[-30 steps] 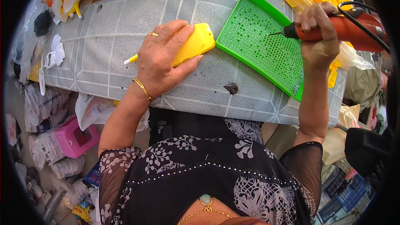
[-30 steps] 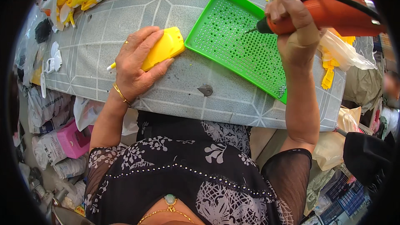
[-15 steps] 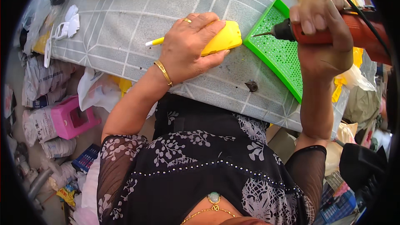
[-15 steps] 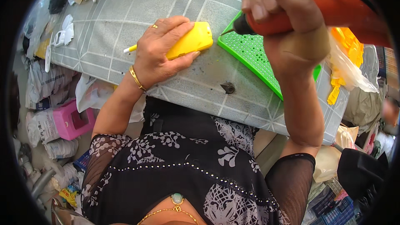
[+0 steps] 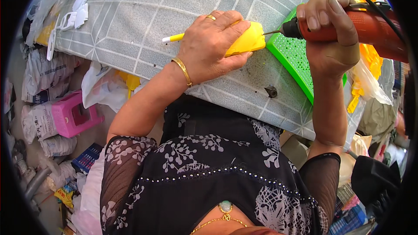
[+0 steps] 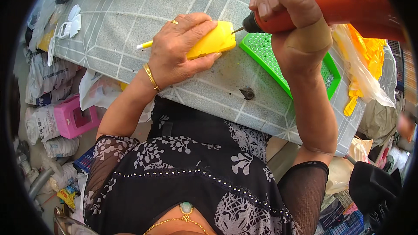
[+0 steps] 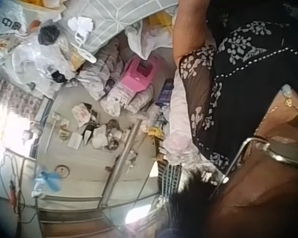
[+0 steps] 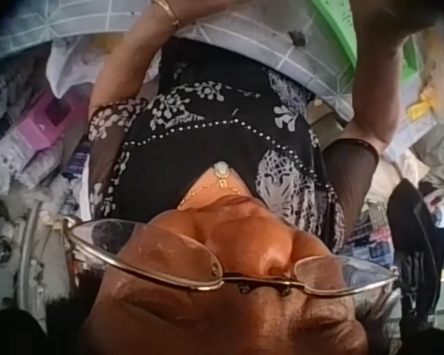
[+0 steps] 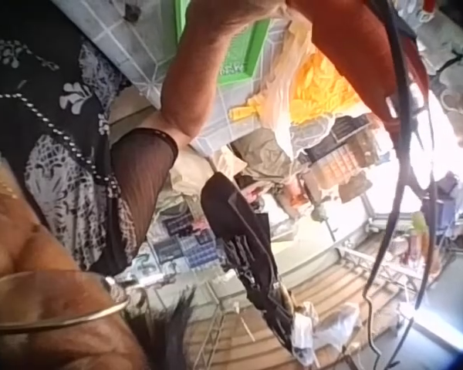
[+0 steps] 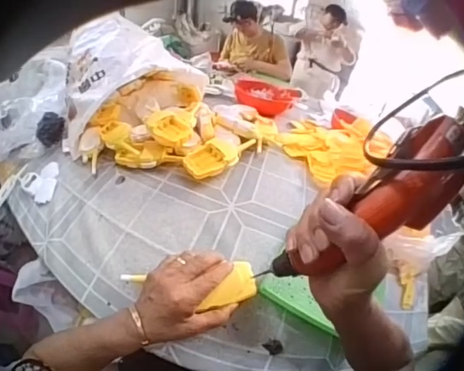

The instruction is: Assemble small yellow plastic toy components using an electric screwdriver.

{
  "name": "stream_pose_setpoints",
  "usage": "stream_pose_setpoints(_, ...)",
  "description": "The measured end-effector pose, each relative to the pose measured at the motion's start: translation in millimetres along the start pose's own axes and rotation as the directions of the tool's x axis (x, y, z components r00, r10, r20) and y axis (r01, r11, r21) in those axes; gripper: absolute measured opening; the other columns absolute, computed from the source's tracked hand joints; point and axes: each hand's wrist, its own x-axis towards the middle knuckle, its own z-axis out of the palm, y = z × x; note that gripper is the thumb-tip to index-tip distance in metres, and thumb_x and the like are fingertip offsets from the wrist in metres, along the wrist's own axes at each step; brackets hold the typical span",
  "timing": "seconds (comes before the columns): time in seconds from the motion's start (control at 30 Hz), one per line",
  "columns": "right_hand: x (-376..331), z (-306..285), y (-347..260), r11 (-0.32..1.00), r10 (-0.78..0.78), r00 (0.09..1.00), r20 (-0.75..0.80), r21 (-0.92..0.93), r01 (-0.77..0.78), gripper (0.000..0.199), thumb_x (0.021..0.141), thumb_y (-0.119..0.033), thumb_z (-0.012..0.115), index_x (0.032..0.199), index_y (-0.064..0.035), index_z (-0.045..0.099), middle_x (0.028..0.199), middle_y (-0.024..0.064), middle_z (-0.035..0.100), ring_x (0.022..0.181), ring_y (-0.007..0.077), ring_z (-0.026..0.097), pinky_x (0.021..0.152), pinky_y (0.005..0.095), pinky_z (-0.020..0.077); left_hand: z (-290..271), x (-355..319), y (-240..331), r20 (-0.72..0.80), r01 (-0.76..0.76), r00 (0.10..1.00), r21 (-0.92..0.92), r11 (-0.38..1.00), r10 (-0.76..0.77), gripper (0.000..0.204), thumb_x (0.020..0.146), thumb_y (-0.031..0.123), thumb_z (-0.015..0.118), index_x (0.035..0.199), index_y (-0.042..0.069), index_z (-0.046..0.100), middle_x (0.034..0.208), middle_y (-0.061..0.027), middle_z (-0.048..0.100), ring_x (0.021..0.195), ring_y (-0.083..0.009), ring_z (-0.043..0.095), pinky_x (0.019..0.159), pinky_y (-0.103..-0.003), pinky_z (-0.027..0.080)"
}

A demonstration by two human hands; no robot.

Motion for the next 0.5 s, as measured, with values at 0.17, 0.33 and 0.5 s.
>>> stream_pose_setpoints(0.17,-1.0,-2.1,4.5,1.0,-0.002,1.0,0.02,-0.024,0.003,0.018,0.093,-0.01,0.061,0.085,-0.0133,0.046,0.074,-0.0008,0.047,0.067,0.0125,0.048,0.078,0.0353,0.0423,0.1,-1.5,0.2,0.002,0.01,1.0,0.005,1.0,-0.01,0.052,0.074,0.023,0.085,0.12,0.003,0.069,0.119,-0.0108,0.069,0.103,-0.0295,0.068,0.088,-0.04,0.054)
stream_pose_setpoints(0.33,-2.1,-0.7,7.0,0.999,0.008,1.0,-0.024,-0.048,-0.009,0.019,0.093,-0.01,0.062,0.083,-0.0133,0.045,0.073,-0.0007,0.048,0.067,0.0124,0.049,0.077,0.0352,0.0429,0.3,-1.2,-0.2,0.002,0.004,1.0,0.007,1.0,-0.005,0.052,0.074,0.023,0.085,0.119,0.003,0.07,0.119,-0.0112,0.069,0.103,-0.0295,0.068,0.089,-0.04,0.054)
stream_pose_setpoints(0.5,-3.6,0.8,10.9,0.997,-0.009,1.0,-0.007,-0.078,0.008,0.025,0.092,-0.011,0.063,0.077,-0.0141,0.043,0.07,-0.0012,0.046,0.064,0.012,0.048,0.075,0.0345,0.0435,1.9,-1.0,-1.0,0.008,-0.008,1.0,0.007,1.0,0.008,0.053,0.074,0.023,0.085,0.119,0.003,0.07,0.118,-0.0115,0.069,0.102,-0.0304,0.068,0.088,-0.04,0.054)
